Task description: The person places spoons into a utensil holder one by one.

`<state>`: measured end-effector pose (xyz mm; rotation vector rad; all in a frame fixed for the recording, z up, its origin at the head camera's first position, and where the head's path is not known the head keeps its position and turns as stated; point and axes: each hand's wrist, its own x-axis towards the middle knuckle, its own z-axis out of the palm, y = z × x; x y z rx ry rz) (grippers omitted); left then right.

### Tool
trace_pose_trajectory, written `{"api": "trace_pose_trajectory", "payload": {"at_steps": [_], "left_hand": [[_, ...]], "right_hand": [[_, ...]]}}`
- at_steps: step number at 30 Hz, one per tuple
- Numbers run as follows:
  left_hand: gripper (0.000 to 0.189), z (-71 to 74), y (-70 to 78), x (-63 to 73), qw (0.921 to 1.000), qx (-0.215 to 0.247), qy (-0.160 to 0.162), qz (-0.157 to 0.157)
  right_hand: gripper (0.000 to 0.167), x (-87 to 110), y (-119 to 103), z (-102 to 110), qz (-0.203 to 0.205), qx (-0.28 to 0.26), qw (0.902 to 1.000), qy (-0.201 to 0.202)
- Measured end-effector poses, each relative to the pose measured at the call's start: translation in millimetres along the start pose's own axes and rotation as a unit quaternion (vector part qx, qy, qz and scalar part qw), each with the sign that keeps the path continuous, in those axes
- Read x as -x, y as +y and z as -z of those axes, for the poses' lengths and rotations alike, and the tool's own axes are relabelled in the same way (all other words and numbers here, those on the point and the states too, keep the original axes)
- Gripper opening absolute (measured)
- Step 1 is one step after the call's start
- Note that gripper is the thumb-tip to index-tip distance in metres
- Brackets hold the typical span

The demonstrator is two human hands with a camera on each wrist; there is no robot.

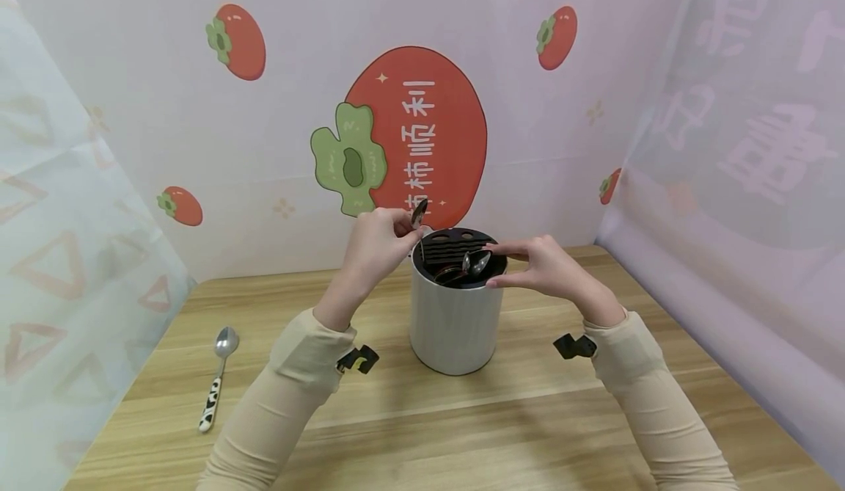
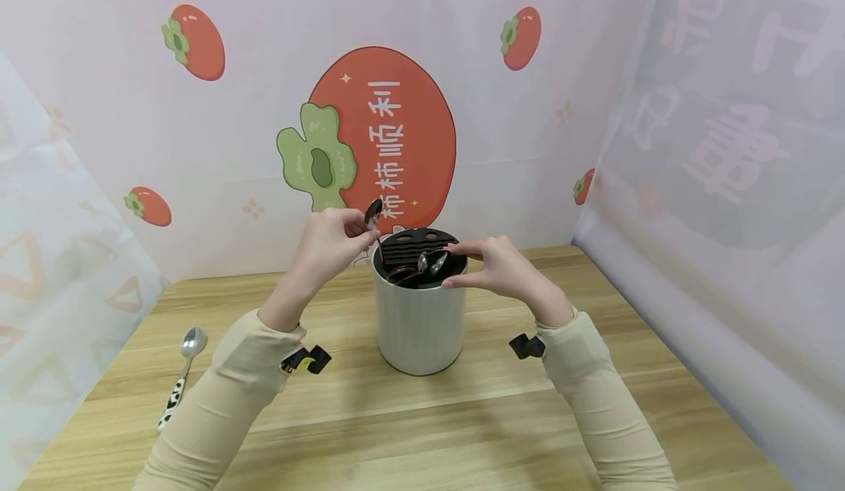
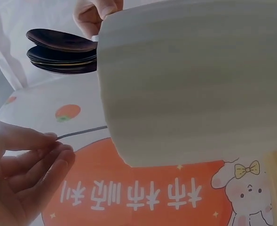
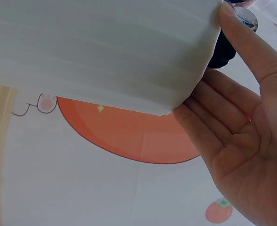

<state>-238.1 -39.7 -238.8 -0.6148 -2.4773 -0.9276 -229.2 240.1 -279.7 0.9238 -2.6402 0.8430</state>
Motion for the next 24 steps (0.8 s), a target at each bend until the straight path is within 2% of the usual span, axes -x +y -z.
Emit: {"api": "trace_pose_trajectory", "payload": {"at_steps": [7,12,17,24], "left_hand": [[0.015,-2.7,-5.2,-0.1,0.9994,-0.015,-0.031,-0.002],[0.014,-2.2,-10.4,2.1,0.9991,0.0,-0.041,0.004],[0.019,2.9,-18.5,5.5,0.9995,0.014,-0.026,0.008],[0.016,10.1,-37.0,14.9,0.9994,0.016,-0.005,0.031]], "right_hand": [[0.055,-0.7,0.1,1.0,-0.005,0.001,1.0,-0.002],[0.055,-0.8,0.3,0.9,-0.006,0.004,1.0,-0.003],[0.054,-1.7,0.5,0.1,-0.001,0.0,1.0,0.003],[0.054,-0.7,-1.0,-0.2,-0.005,0.0,1.0,0.0]]}}
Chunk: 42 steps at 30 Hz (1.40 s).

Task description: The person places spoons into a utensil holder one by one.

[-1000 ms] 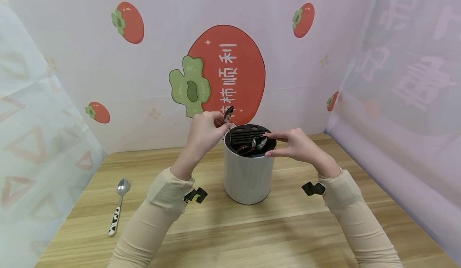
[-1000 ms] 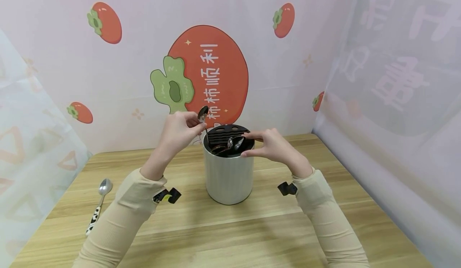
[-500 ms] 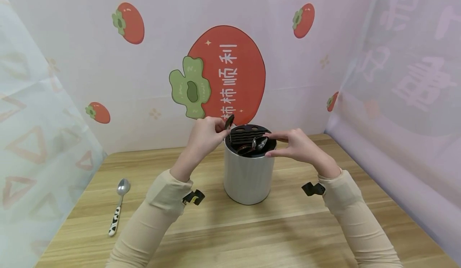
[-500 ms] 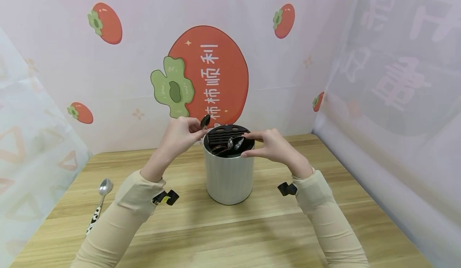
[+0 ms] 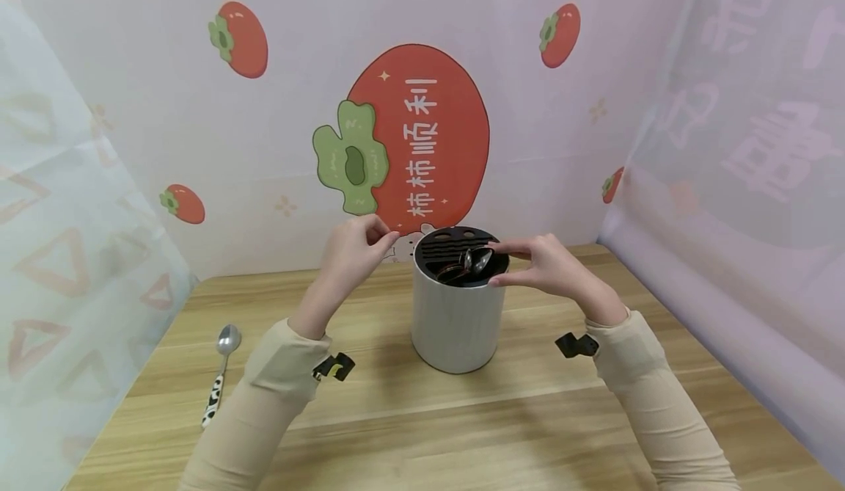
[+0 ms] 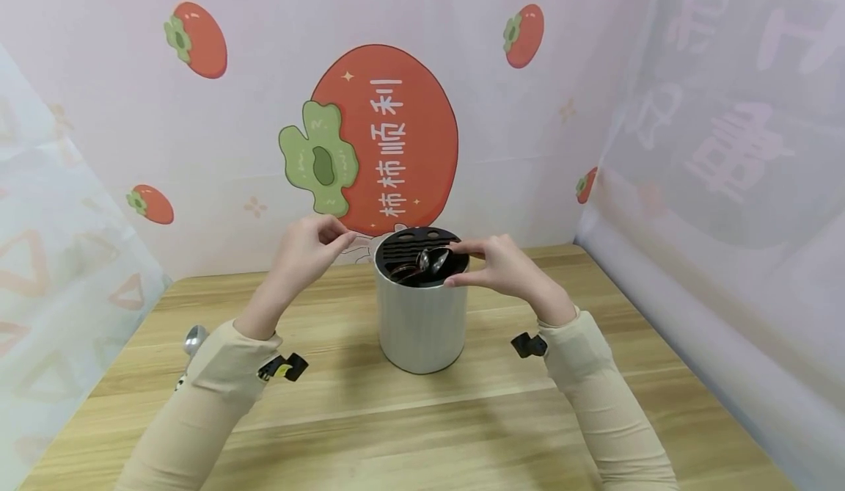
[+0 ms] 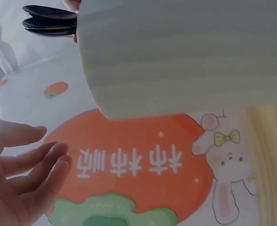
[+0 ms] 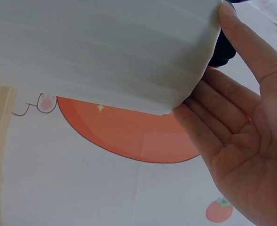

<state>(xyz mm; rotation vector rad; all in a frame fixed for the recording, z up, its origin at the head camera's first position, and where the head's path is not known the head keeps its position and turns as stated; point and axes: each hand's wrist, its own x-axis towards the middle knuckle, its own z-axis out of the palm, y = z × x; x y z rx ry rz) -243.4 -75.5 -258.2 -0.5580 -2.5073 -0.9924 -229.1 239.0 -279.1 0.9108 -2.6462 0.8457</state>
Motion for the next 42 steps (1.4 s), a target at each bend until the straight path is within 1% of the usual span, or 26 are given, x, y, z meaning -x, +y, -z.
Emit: {"api": "trace_pose_trajectory", "payload": {"at_steps": [3,10,14,18,24,30,39,42], "left_hand": [[0.014,0.9,-9.9,2.6,0.9998,0.001,0.019,0.008],[0.007,2.8,-30.4,9.7,0.9966,0.024,0.078,0.012],[0.008,2.2,-43.0,13.9,0.9942,0.024,0.105,0.007],[0.008,1.3,-55.8,18.1,0.9921,0.022,0.123,0.009],[0.008,1.6,-73.5,24.9,0.9907,0.02,0.133,0.021],[0.008,4.1,-89.3,31.6,0.9895,-0.002,0.142,0.023],[0.008,9.0,-117.2,46.2,0.9899,-0.038,0.133,0.03],[0.008,9.9,-126.2,51.3,0.9905,-0.046,0.123,0.04]], "right_hand": [[0.055,0.4,0.4,0.6,0.001,-0.001,1.0,0.0],[0.054,-0.5,1.8,1.3,-0.002,-0.001,1.0,-0.001],[0.054,-1.0,2.2,1.2,-0.004,0.0,1.0,-0.002],[0.054,-1.1,2.4,1.6,-0.006,0.0,1.0,-0.002],[0.054,-2.1,2.3,1.3,-0.005,-0.003,1.0,-0.003],[0.054,-2.5,2.5,0.6,-0.002,-0.007,1.0,0.0],[0.054,-3.6,2.9,0.5,0.0,-0.008,1.0,-0.002],[0.054,-3.6,2.9,0.1,0.0,-0.008,1.0,-0.001]]}}
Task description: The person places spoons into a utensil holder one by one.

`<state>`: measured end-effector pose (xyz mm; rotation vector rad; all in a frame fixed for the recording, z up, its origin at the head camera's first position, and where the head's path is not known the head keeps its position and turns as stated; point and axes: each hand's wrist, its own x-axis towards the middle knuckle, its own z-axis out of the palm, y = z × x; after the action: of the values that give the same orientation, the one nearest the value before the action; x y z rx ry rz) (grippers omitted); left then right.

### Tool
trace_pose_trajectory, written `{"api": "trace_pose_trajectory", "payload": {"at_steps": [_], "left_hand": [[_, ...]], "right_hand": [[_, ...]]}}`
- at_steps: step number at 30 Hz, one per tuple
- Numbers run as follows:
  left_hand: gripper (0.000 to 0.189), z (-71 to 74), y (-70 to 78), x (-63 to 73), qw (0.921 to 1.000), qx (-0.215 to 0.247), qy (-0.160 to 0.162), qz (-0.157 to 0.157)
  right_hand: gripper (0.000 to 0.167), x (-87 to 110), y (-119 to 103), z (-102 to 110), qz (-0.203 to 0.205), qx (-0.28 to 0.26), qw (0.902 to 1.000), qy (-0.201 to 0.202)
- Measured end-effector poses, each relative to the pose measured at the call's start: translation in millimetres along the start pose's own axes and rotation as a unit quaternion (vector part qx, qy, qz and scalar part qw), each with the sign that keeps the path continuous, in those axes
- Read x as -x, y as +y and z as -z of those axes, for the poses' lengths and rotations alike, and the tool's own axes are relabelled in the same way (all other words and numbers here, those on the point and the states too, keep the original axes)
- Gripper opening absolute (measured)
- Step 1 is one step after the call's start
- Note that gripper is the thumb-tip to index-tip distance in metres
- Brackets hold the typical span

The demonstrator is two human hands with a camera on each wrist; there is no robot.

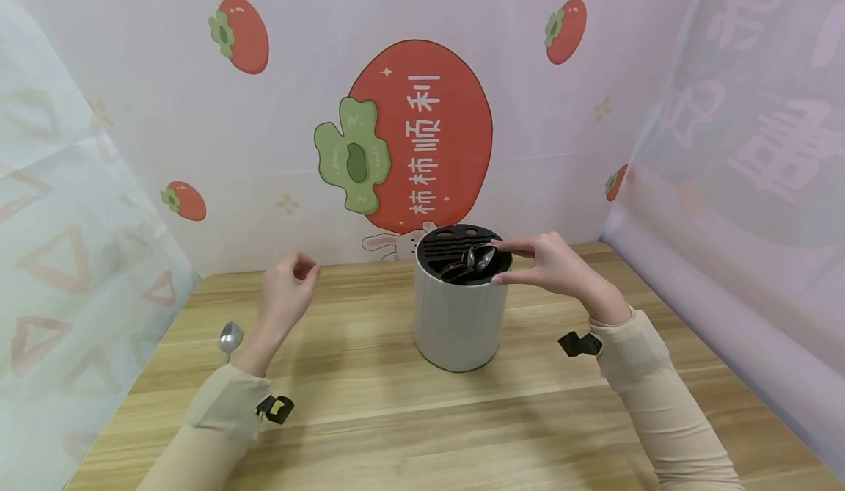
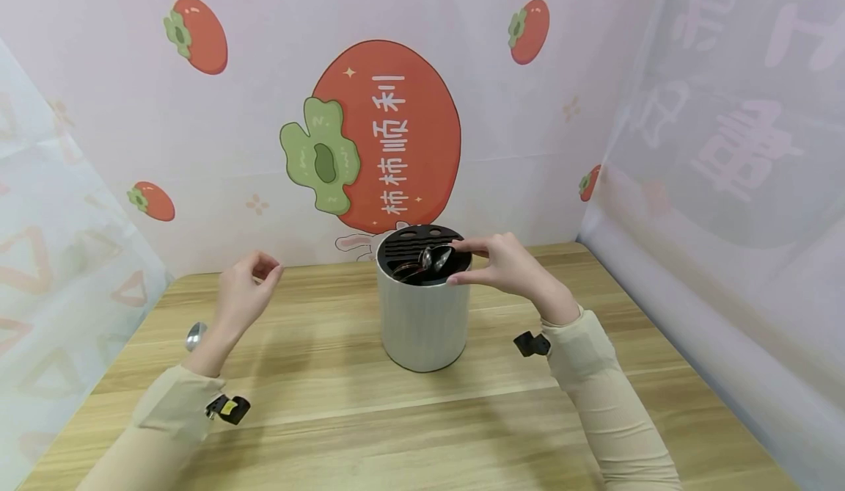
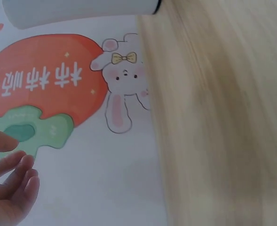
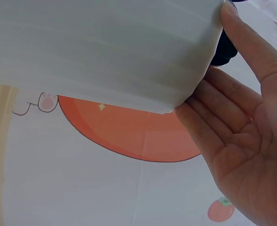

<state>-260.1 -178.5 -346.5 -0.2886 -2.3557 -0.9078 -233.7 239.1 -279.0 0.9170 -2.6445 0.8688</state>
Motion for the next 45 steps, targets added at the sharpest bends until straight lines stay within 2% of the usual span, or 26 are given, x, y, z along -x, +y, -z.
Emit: {"api": "trace_pose_trajectory", "payload": {"at_steps": [8,15,28,39,45], "left_hand": [[0.009,6.6,-24.4,12.9,0.999,-0.034,-0.015,0.024],[0.01,13.1,-41.0,21.5,0.9983,-0.051,-0.008,0.029],[0.012,31.1,-72.7,39.8,0.9951,-0.074,-0.043,0.05],[0.016,49.1,-91.1,50.8,0.9869,-0.118,-0.066,0.087],[0.018,55.6,-102.5,58.1,0.9806,-0.139,-0.089,0.106]], "right_hand": [[0.055,0.8,-0.6,0.0,-0.002,0.002,1.0,0.0],[0.056,0.9,-1.4,1.2,-0.005,0.007,1.0,-0.002],[0.056,0.2,-0.3,0.4,-0.006,0.011,0.9999,-0.005],[0.057,0.2,-1.0,1.1,-0.008,0.008,0.9999,-0.005],[0.056,0.3,0.0,0.9,-0.008,0.007,0.9999,-0.003]]}}
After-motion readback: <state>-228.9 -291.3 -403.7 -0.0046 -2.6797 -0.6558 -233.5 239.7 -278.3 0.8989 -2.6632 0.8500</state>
